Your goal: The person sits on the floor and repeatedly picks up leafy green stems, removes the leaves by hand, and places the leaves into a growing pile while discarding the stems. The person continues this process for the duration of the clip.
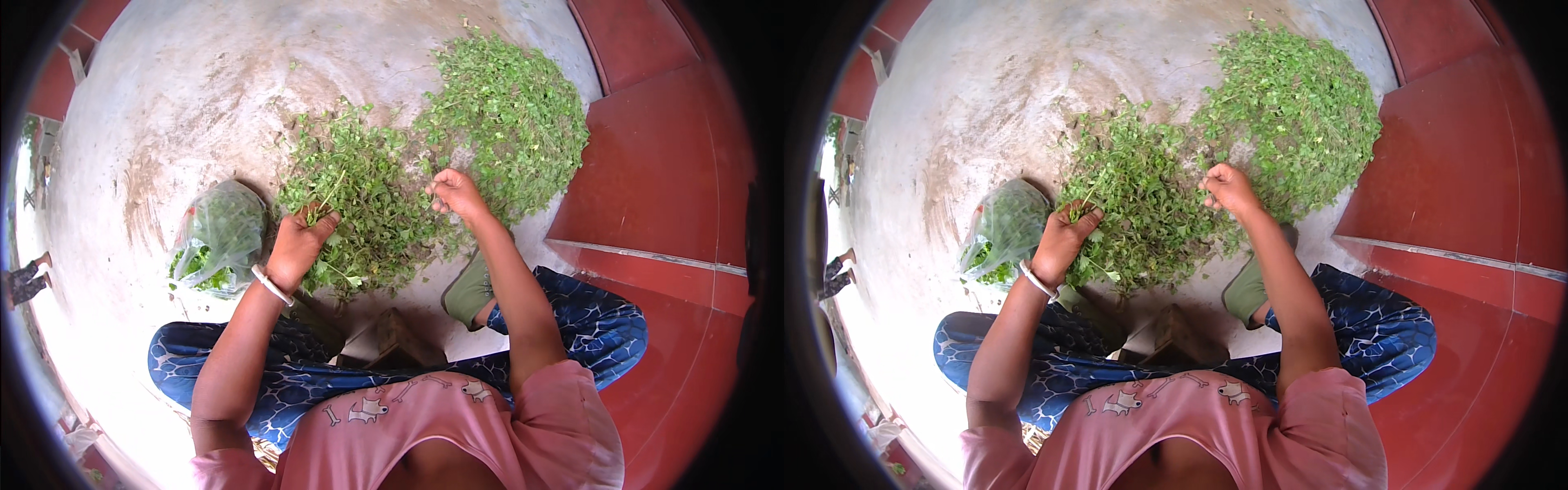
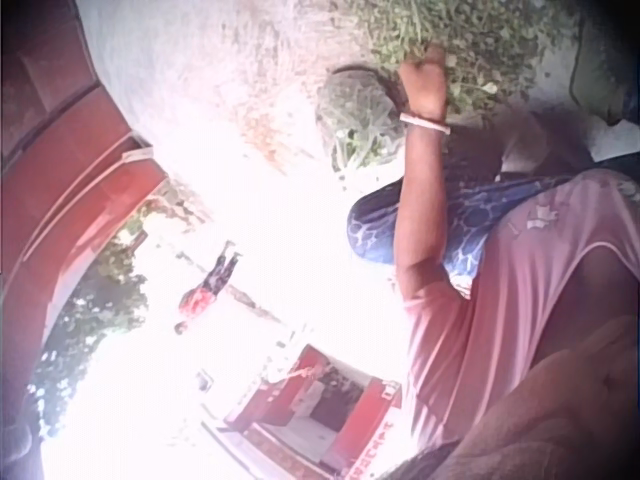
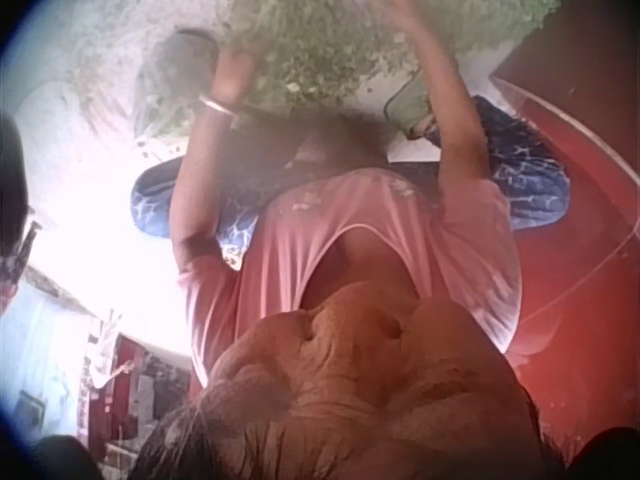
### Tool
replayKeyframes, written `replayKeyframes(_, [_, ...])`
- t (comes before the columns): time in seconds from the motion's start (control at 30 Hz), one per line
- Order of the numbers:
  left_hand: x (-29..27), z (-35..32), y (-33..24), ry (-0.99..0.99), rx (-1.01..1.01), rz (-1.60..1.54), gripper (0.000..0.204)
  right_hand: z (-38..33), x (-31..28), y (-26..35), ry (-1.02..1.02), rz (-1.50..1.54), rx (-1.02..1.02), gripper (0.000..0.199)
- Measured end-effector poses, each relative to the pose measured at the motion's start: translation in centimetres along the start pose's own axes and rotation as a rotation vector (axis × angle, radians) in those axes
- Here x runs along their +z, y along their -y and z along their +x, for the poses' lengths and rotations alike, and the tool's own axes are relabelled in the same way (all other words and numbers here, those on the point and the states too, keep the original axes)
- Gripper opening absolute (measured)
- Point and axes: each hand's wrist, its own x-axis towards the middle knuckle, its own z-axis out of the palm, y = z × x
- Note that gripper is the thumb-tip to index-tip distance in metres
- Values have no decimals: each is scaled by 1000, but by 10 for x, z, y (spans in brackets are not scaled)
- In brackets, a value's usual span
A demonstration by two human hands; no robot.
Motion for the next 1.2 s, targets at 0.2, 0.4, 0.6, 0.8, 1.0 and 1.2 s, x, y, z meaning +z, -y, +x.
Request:
replayKeyframes(0.2, [9, 3, -3, 19, 125, 222, 24, -41, 51, 43, 271, -20, -52, 8])
replayKeyframes(0.4, [9, -4, 15, 7, 351, 587, 24, -65, 95, 61, 571, -97, -96, 11])
replayKeyframes(0.6, [4, -15, 16, -23, 323, 657, 27, -66, 107, 58, 564, -68, -79, 13])
replayKeyframes(0.8, [5, -26, 9, -70, 312, 838, 27, -53, 113, 53, 656, -64, -9, 12])
replayKeyframes(1.0, [-16, -13, 2, -63, 115, 78, 12, -15, 86, 58, 460, -477, -55, 15])
replayKeyframes(1.2, [-11, -16, 5, 55, 60, -13, 19, 72, 42, 46, -257, -959, -229, 23])
